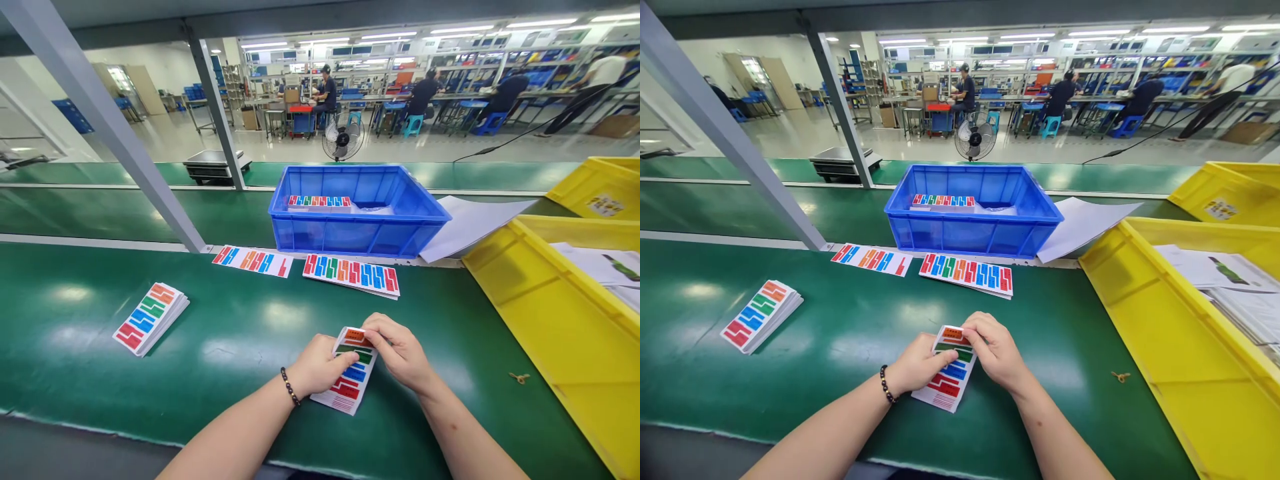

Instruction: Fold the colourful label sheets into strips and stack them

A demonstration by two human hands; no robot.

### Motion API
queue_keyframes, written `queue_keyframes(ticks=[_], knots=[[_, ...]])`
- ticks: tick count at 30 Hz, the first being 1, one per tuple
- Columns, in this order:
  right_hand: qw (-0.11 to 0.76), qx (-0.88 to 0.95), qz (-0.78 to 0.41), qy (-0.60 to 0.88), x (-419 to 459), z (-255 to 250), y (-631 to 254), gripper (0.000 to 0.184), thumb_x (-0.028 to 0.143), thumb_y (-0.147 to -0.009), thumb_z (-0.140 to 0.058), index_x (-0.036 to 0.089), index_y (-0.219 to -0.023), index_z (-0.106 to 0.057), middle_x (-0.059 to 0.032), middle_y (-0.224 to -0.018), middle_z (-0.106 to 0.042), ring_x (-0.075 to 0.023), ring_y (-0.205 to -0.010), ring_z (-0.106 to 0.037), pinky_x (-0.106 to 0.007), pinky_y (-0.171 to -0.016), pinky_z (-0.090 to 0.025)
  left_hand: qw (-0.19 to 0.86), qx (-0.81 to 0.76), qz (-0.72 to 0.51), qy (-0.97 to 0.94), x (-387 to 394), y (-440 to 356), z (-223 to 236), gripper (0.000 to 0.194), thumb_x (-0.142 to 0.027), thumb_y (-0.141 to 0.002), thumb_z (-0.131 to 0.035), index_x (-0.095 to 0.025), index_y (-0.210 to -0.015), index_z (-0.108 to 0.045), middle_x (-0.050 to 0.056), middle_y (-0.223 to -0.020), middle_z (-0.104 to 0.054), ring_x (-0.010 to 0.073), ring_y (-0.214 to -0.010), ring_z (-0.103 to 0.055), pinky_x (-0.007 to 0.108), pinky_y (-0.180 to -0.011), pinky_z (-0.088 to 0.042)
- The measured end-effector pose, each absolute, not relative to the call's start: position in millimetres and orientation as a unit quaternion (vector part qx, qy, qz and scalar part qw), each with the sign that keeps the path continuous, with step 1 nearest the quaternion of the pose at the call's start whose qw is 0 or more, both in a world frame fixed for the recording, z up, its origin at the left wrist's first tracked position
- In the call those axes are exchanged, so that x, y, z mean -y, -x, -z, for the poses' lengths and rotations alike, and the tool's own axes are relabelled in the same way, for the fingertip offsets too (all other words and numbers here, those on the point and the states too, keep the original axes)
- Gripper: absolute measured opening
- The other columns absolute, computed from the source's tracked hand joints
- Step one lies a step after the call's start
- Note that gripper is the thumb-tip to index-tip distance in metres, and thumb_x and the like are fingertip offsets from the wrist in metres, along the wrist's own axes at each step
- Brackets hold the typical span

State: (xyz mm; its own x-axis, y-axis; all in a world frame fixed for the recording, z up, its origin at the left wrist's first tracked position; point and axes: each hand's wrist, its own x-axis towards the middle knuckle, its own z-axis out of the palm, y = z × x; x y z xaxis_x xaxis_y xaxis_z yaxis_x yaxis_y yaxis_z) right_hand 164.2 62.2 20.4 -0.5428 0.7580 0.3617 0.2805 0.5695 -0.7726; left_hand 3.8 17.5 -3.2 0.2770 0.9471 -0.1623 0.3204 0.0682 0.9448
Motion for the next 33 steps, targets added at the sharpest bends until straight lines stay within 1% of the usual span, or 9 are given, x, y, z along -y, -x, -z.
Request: queue_keyframes(ticks=[3, 8, 12, 15, 18, 23, 28, 30, 33], knots=[[0.317, 0.838, -0.323, 0.305, -63.4, -22.6, -166.0, 0.027, 0.028, -0.087, -0.039, 0.021, -0.069, -0.057, -0.0036, -0.064, -0.059, -0.0159, -0.061, -0.053, -0.029, -0.059, -0.043, 0.513, -0.527, -0.271, -0.621, -17.1, -4.9, 1.7, 0.027, -0.031, -0.073, -0.049, -0.013, -0.055, -0.057, -0.002, -0.049, -0.05, 0.0097, -0.05, -0.042, 0.019, -0.047, -0.032], [0.323, 0.832, -0.322, 0.316, -62.9, -24.3, -166.5, 0.032, 0.031, -0.087, -0.038, 0.022, -0.06, -0.051, -0.0016, -0.058, -0.053, -0.0149, -0.055, -0.05, -0.028, -0.055, -0.042, 0.523, -0.54, -0.244, -0.613, -16.5, -6.1, 0.1, 0.025, -0.03, -0.072, -0.049, -0.014, -0.056, -0.06, -0.002, -0.05, -0.054, 0.0101, -0.05, -0.044, 0.019, -0.047, -0.031], [0.277, 0.835, -0.36, 0.31, -62.6, -26.3, -162.1, 0.027, 0.029, -0.087, -0.038, 0.021, -0.068, -0.055, -0.0024, -0.065, -0.056, -0.014, -0.057, -0.052, -0.026, -0.054, -0.042, 0.508, -0.543, -0.231, -0.627, -17.1, -4.5, 0.3, 0.027, -0.032, -0.072, -0.049, -0.014, -0.057, -0.061, -0.001, -0.05, -0.055, 0.011, -0.05, -0.046, 0.019, -0.047, -0.031], [0.29, 0.835, -0.339, 0.323, -61.7, -25.5, -158.1, 0.032, 0.029, -0.087, -0.037, 0.021, -0.061, -0.052, -0.002, -0.06, -0.053, -0.0141, -0.056, -0.05, -0.026, -0.053, -0.041, 0.502, -0.551, -0.213, -0.632, -17.7, -4.4, -0.5, 0.028, -0.033, -0.072, -0.049, -0.014, -0.056, -0.061, 0.0, -0.049, -0.055, 0.0115, -0.049, -0.045, 0.021, -0.046, -0.031], [0.294, 0.825, -0.334, 0.348, -62.4, -26.5, -156.2, 0.033, 0.03, -0.086, -0.038, 0.02, -0.057, -0.051, -0.0016, -0.058, -0.052, -0.0141, -0.054, -0.05, -0.026, -0.052, -0.041, 0.523, -0.567, -0.201, -0.604, -18.5, -4.8, -1.8, 0.026, -0.032, -0.071, -0.05, -0.014, -0.058, -0.063, 0.001, -0.053, -0.06, 0.0134, -0.051, -0.05, 0.022, -0.048, -0.033], [0.204, 0.833, -0.384, 0.342, -64.4, -32.4, -155.5, 0.027, 0.029, -0.085, -0.04, 0.019, -0.065, -0.056, -0.0019, -0.064, -0.058, -0.0138, -0.059, -0.053, -0.025, -0.056, -0.042, 0.549, -0.564, -0.184, -0.589, -19.1, -4.9, -0.7, 0.025, -0.032, -0.071, -0.052, -0.013, -0.059, -0.063, 0.002, -0.056, -0.062, 0.013, -0.051, -0.052, 0.021, -0.047, -0.035], [0.233, 0.829, -0.35, 0.369, -61.1, -28.3, -150.3, 0.029, 0.025, -0.081, -0.04, 0.019, -0.054, -0.049, -0.0012, -0.058, -0.053, -0.0137, -0.056, -0.05, -0.025, -0.055, -0.041, 0.561, -0.559, -0.159, -0.589, -20.1, -3.6, 0.1, 0.026, -0.034, -0.072, -0.052, -0.013, -0.063, -0.063, 0.003, -0.06, -0.063, 0.013, -0.054, -0.054, 0.021, -0.049, -0.037], [0.235, 0.816, -0.365, 0.382, -60.3, -28.7, -149.0, 0.029, 0.026, -0.081, -0.04, 0.019, -0.054, -0.048, -0.001, -0.058, -0.053, -0.0135, -0.056, -0.049, -0.025, -0.055, -0.041, 0.558, -0.558, -0.152, -0.595, -20.6, -2.2, -0.2, 0.027, -0.035, -0.072, -0.052, -0.012, -0.064, -0.063, 0.002, -0.061, -0.063, 0.0124, -0.054, -0.053, 0.021, -0.05, -0.037], [0.191, 0.802, -0.425, 0.375, -60.1, -32.9, -149.3, 0.024, 0.028, -0.08, -0.043, 0.018, -0.06, -0.053, -0.0007, -0.061, -0.055, -0.0132, -0.057, -0.05, -0.025, -0.056, -0.041, 0.551, -0.557, -0.144, -0.605, -20.7, -1.3, 0.2, 0.027, -0.036, -0.071, -0.053, -0.012, -0.06, -0.061, 0.001, -0.058, -0.06, 0.0112, -0.053, -0.051, 0.02, -0.049, -0.036]])
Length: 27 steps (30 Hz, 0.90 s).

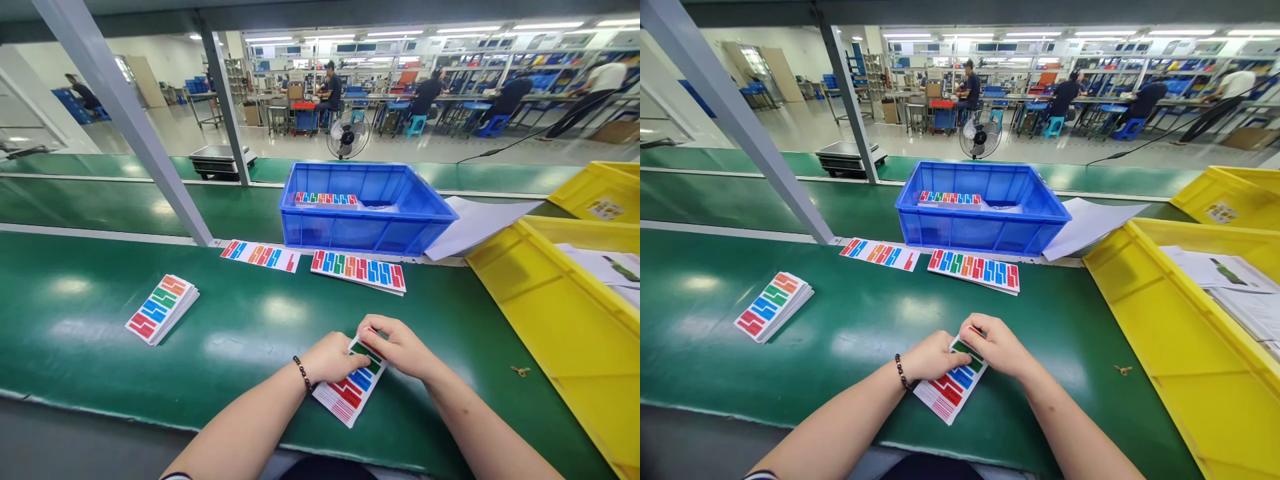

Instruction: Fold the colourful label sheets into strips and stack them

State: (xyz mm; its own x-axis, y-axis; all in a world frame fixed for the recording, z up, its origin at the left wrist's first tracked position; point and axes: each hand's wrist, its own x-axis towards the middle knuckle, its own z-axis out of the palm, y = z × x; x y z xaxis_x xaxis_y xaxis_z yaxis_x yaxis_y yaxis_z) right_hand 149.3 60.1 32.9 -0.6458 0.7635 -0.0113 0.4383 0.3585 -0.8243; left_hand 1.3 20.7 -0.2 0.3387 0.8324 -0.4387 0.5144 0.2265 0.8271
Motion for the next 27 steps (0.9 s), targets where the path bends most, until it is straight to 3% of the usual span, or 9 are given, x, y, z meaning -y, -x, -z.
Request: queue_keyframes(ticks=[9, 12, 15, 20, 27], knots=[[0.186, 0.802, -0.406, 0.396, -57.9, -30.4, -146.2, 0.024, 0.025, -0.076, -0.045, 0.018, -0.055, -0.054, -0.0013, -0.058, -0.056, -0.0149, -0.059, -0.052, -0.028, -0.059, -0.041, 0.58, -0.548, -0.155, -0.582, -20.6, -3.7, 6.5, 0.025, -0.033, -0.069, -0.056, -0.013, -0.054, -0.056, -0.001, -0.052, -0.056, 0.0104, -0.049, -0.049, 0.022, -0.05, -0.036], [0.22, 0.743, -0.484, 0.406, -65.4, -32.2, -158.4, 0.015, 0.032, -0.074, -0.054, 0.019, -0.077, -0.061, -0.0022, -0.071, -0.062, -0.0168, -0.067, -0.057, -0.029, -0.064, -0.045, 0.629, -0.534, -0.196, -0.53, -21.5, -1.1, 8.1, 0.026, -0.037, -0.066, -0.059, -0.012, -0.06, -0.06, 0.002, -0.059, -0.062, 0.0124, -0.053, -0.054, 0.025, -0.054, -0.041], [0.329, 0.659, -0.529, 0.421, -72.9, -28.0, -175.9, 0.034, 0.044, -0.07, -0.06, 0.02, -0.093, -0.059, -0.0049, -0.083, -0.064, -0.0193, -0.078, -0.059, -0.032, -0.071, -0.047, 0.685, -0.485, -0.293, -0.458, -22.3, 0.9, 9.3, 0.04, -0.048, -0.059, -0.066, -0.009, -0.071, -0.064, 0.007, -0.07, -0.066, 0.0152, -0.06, -0.059, 0.029, -0.062, -0.046], [0.405, 0.608, -0.534, 0.425, -68.4, -11.7, -179.9, 0.031, 0.05, -0.069, -0.061, 0.019, -0.072, -0.062, -0.0028, -0.069, -0.062, -0.0172, -0.068, -0.056, -0.029, -0.065, -0.046, 0.693, -0.452, -0.405, -0.39, -22.2, -0.9, 7.6, 0.06, -0.056, -0.052, -0.07, -0.007, -0.086, -0.066, 0.011, -0.077, -0.068, 0.0181, -0.064, -0.062, 0.034, -0.068, -0.048], [0.495, 0.619, -0.45, 0.412, -60.4, -3.9, -165.7, 0.03, 0.04, -0.073, -0.061, 0.019, -0.053, -0.054, 0.0011, -0.057, -0.051, -0.0126, -0.054, -0.045, -0.025, -0.051, -0.038, 0.689, -0.433, -0.418, -0.404, -20.7, -5.3, 11.8, 0.056, -0.052, -0.058, -0.069, -0.007, -0.091, -0.067, 0.012, -0.08, -0.069, 0.019, -0.067, -0.064, 0.032, -0.069, -0.049]])
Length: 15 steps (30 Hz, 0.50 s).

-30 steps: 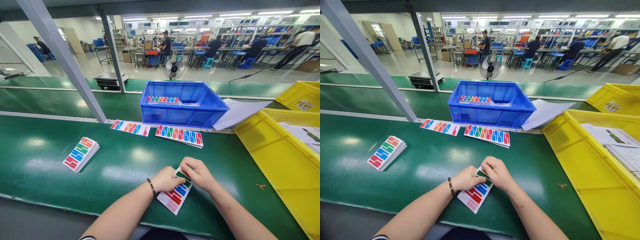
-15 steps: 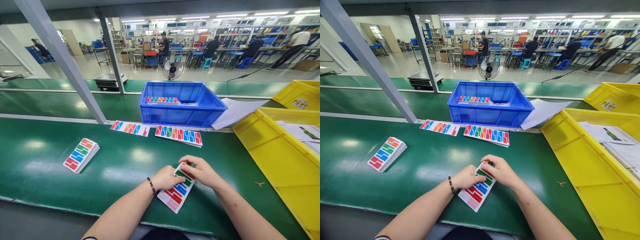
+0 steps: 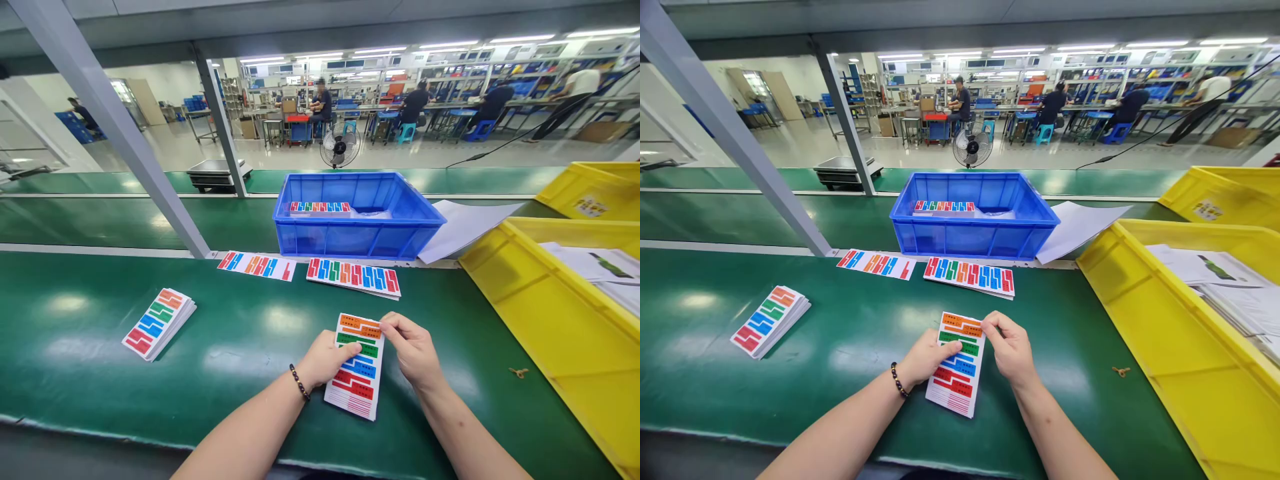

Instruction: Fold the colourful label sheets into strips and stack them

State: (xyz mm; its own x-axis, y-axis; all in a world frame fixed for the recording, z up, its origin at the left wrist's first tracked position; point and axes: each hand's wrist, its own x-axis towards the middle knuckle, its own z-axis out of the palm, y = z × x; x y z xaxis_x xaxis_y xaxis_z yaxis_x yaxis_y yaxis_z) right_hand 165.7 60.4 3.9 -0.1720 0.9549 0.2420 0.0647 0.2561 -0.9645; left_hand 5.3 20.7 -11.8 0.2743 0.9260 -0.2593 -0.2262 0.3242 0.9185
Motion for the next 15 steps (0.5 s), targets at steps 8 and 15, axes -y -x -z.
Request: queue_keyframes(ticks=[8, 15], knots=[[0.407, 0.574, -0.615, 0.356, -55.6, 0.3, -159.0, 0.043, 0.05, -0.063, -0.068, 0.023, -0.094, -0.056, -0.0025, -0.078, -0.063, -0.0181, -0.07, -0.059, -0.03, -0.065, -0.048, 0.66, -0.42, -0.49, -0.385, -22.0, -2.9, 9.3, 0.053, -0.052, -0.061, -0.067, -0.007, -0.09, -0.066, 0.012, -0.083, -0.07, 0.0231, -0.076, -0.065, 0.036, -0.075, -0.05], [0.317, 0.692, -0.509, 0.401, -42.0, -9.9, -150.4, 0.025, 0.04, -0.08, -0.048, 0.018, -0.082, -0.058, -0.0061, -0.081, -0.066, -0.0214, -0.079, -0.061, -0.033, -0.072, -0.048, 0.603, -0.394, -0.564, -0.404, -22.8, -3.1, 8.0, 0.048, -0.05, -0.067, -0.063, -0.012, -0.096, -0.064, 0.011, -0.096, -0.068, 0.0239, -0.092, -0.061, 0.039, -0.087, -0.044]])
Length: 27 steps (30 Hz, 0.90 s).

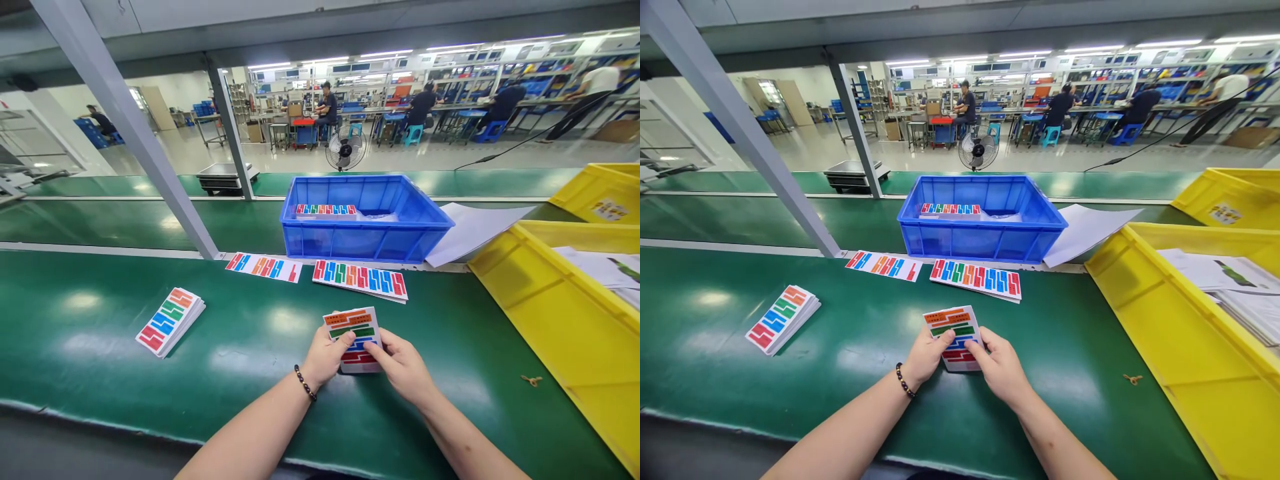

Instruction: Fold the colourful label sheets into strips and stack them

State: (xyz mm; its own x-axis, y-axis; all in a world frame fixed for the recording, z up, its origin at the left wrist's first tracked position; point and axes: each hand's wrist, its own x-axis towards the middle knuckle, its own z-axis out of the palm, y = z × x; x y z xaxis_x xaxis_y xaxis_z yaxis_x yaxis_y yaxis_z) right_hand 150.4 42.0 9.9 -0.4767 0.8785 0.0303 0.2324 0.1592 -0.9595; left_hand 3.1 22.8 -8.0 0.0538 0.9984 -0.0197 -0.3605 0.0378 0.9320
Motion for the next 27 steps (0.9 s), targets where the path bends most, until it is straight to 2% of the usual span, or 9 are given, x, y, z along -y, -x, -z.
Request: queue_keyframes(ticks=[5, 7, 10, 14, 16, 20, 22, 25, 27], knots=[[0.244, 0.85, -0.247, 0.397, -39.2, -46.9, -170.2, 0.027, 0.027, -0.085, -0.038, 0.02, -0.065, -0.055, -0.0019, -0.058, -0.061, -0.0145, -0.053, -0.053, -0.025, -0.052, -0.04, 0.603, -0.332, -0.497, -0.529, -27.5, 24.2, -6.9, 0.057, -0.049, -0.061, -0.069, -0.015, -0.107, -0.061, 0.01, -0.106, -0.063, 0.0247, -0.1, -0.056, 0.038, -0.09, -0.041], [0.224, 0.892, -0.133, 0.37, -35.2, -59.9, -178.1, 0.028, 0.023, -0.085, -0.037, 0.02, -0.063, -0.054, -0.0015, -0.055, -0.059, -0.0138, -0.049, -0.05, -0.025, -0.049, -0.036, 0.519, -0.343, -0.483, -0.616, -24.6, 35.8, -22.7, 0.058, -0.045, -0.061, -0.07, -0.019, -0.112, -0.058, 0.009, -0.112, -0.06, 0.0242, -0.107, -0.052, 0.038, -0.094, -0.037], [0.204, 0.924, -0.014, 0.322, -25.1, -66.3, -183.5, 0.027, 0.017, -0.084, -0.036, 0.02, -0.064, -0.053, -0.0017, -0.053, -0.059, -0.014, -0.046, -0.048, -0.025, -0.048, -0.032, 0.386, -0.365, -0.437, -0.726, -10.0, 37.7, -44.8, 0.054, -0.042, -0.066, -0.067, -0.02, -0.114, -0.057, 0.009, -0.106, -0.064, 0.0221, -0.102, -0.055, 0.035, -0.093, -0.038], [0.187, 0.943, 0.006, 0.276, -7.1, -55.9, -179.1, 0.026, 0.011, -0.082, -0.035, 0.02, -0.062, -0.05, -0.0011, -0.052, -0.057, -0.0134, -0.045, -0.047, -0.025, -0.048, -0.031, 0.286, -0.397, -0.377, -0.786, 18.3, 20.5, -50.6, 0.03, -0.036, -0.082, -0.047, -0.016, -0.095, -0.066, 0.009, -0.083, -0.07, 0.0174, -0.075, -0.062, 0.027, -0.072, -0.045], [0.188, 0.946, -0.016, 0.264, 2.3, -48.4, -175.2, 0.025, 0.01, -0.081, -0.035, 0.019, -0.062, -0.049, -0.0009, -0.053, -0.057, -0.0131, -0.045, -0.048, -0.025, -0.049, -0.031, 0.248, -0.416, -0.366, -0.795, 31.7, 14.6, -44.8, 0.033, -0.031, -0.086, -0.039, -0.016, -0.082, -0.068, 0.008, -0.07, -0.069, 0.0158, -0.064, -0.061, 0.026, -0.063, -0.043], [0.192, 0.95, -0.054, 0.239, 18.4, -37.7, -169.4, 0.025, 0.009, -0.08, -0.036, 0.019, -0.062, -0.048, -0.0001, -0.052, -0.057, -0.0128, -0.045, -0.048, -0.025, -0.049, -0.03, 0.2, -0.439, -0.392, -0.784, 54.4, 16.3, -31.9, 0.038, -0.03, -0.086, -0.037, -0.014, -0.071, -0.068, 0.008, -0.059, -0.067, 0.0155, -0.055, -0.059, 0.026, -0.056, -0.041], [0.193, 0.951, -0.054, 0.234, 23.2, -36.4, -168.2, 0.025, 0.008, -0.079, -0.036, 0.02, -0.061, -0.048, 0.0001, -0.051, -0.056, -0.013, -0.044, -0.047, -0.025, -0.049, -0.03, 0.237, -0.442, -0.391, -0.771, 63.1, 21.5, -28.2, 0.038, -0.033, -0.086, -0.037, -0.015, -0.075, -0.068, 0.008, -0.064, -0.069, 0.0153, -0.059, -0.061, 0.025, -0.06, -0.043], [0.196, 0.953, -0.034, 0.23, 25.8, -38.8, -167.5, 0.026, 0.006, -0.078, -0.036, 0.02, -0.06, -0.048, 0.0, -0.05, -0.054, -0.0135, -0.043, -0.045, -0.026, -0.049, -0.028, 0.307, -0.456, -0.373, -0.748, 72.1, 29.8, -23.9, 0.037, -0.043, -0.078, -0.053, -0.016, -0.101, -0.063, 0.008, -0.083, -0.071, 0.017, -0.074, -0.064, 0.025, -0.072, -0.046], [0.196, 0.954, -0.017, 0.225, 26.5, -40.7, -166.8, 0.027, 0.006, -0.078, -0.035, 0.02, -0.058, -0.047, -0.0003, -0.049, -0.053, -0.0136, -0.043, -0.043, -0.026, -0.05, -0.027, 0.31, -0.47, -0.346, -0.751, 75.9, 34.0, -19.9, 0.04, -0.042, -0.074, -0.057, -0.017, -0.105, -0.061, 0.008, -0.085, -0.071, 0.0177, -0.076, -0.064, 0.026, -0.073, -0.046]])
